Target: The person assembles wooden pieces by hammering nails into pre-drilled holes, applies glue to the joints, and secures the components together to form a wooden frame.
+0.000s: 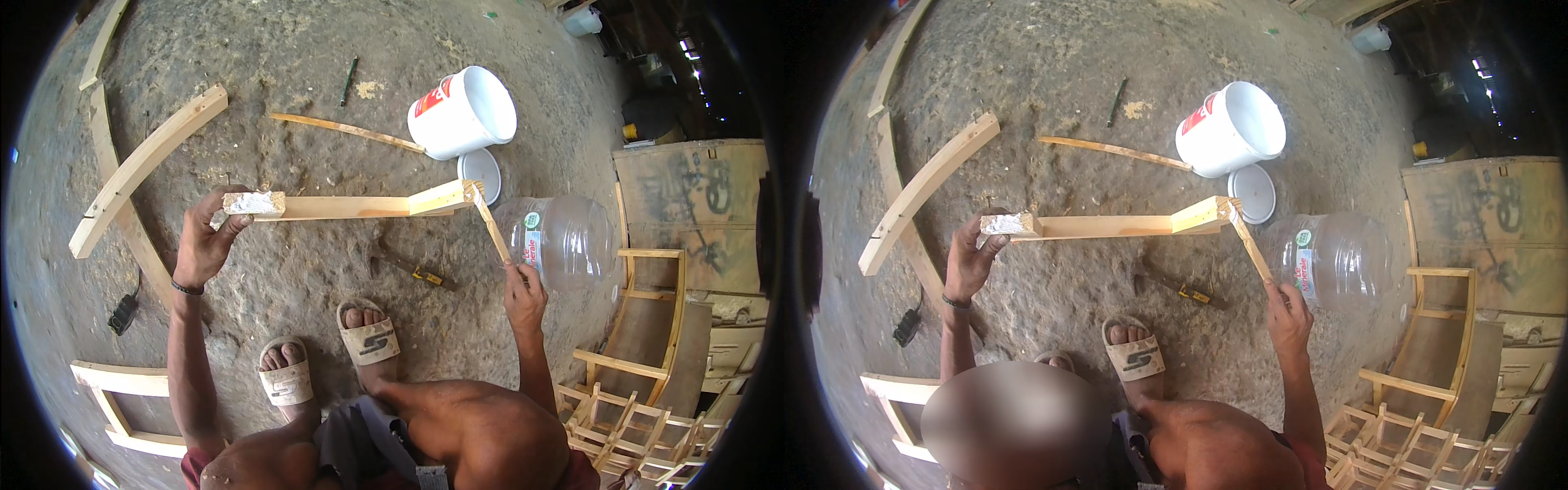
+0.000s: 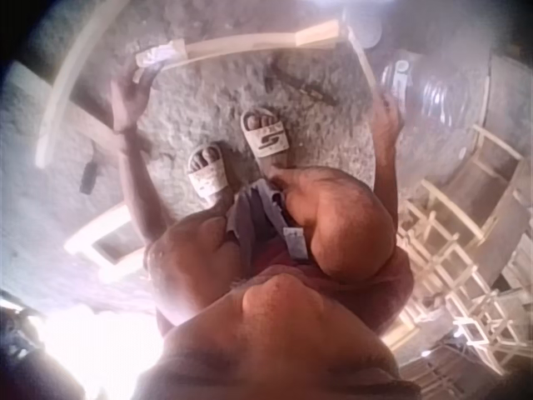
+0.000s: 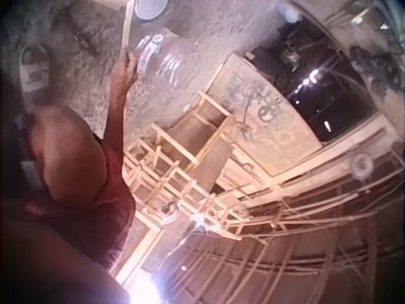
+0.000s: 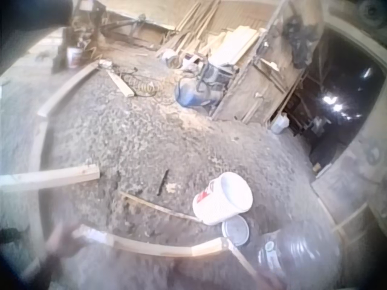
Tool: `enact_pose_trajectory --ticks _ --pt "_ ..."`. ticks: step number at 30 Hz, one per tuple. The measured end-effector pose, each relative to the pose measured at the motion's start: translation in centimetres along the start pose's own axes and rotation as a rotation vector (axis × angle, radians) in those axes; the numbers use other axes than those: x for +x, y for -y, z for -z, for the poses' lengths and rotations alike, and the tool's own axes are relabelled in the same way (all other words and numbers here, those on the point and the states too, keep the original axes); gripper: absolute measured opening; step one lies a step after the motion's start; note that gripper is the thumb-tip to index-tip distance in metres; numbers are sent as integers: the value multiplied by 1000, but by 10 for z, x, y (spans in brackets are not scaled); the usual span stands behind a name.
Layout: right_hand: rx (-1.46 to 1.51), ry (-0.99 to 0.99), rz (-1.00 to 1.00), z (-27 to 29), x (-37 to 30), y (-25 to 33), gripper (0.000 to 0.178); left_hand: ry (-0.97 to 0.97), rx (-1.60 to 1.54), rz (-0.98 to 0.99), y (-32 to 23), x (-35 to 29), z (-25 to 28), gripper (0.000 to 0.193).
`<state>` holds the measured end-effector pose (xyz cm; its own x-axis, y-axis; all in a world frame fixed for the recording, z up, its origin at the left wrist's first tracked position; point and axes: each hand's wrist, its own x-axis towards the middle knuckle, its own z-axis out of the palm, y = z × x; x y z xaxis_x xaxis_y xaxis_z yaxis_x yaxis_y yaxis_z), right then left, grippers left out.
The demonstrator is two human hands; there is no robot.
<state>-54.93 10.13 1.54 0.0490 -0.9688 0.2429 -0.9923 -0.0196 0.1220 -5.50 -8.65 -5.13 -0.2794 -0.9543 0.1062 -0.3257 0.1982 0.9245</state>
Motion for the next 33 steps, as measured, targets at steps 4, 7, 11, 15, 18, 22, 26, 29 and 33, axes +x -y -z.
enact_pose_trajectory --ticks 4,7,11,15,18,22,26,29,33 --pt "14 -56 47 2 -3 -3 41 20 -23 5 -1 -1 2 32" --pt "-2 -62 72 13 -5 -9 39 11 -15 -2 -1 -2 2 33" --pt "282 -8 -189 32 0 -7 36 -10 -20 7 0 1 -1 33" --pt "927 221 -630 37 17 -2 37 -27 -47 -1 7 -1 -2 32" --pt "757 401 -553 43 39 11 42 -14 -37 0 4 -1 -1 31" --pt "632 394 -345 39 46 19 44 -17 -3 -5 0 -3 -2 30" --pt "578 429 -325 47 42 17 41 -34 41 -21 -3 -2 -3 30" --pt "567 453 -321 59 41 14 40 -47 59 -43 -1 -3 -1 27" --pt "477 614 -494 86 45 10 40 -69 32 -11 5 -1 -5 27"
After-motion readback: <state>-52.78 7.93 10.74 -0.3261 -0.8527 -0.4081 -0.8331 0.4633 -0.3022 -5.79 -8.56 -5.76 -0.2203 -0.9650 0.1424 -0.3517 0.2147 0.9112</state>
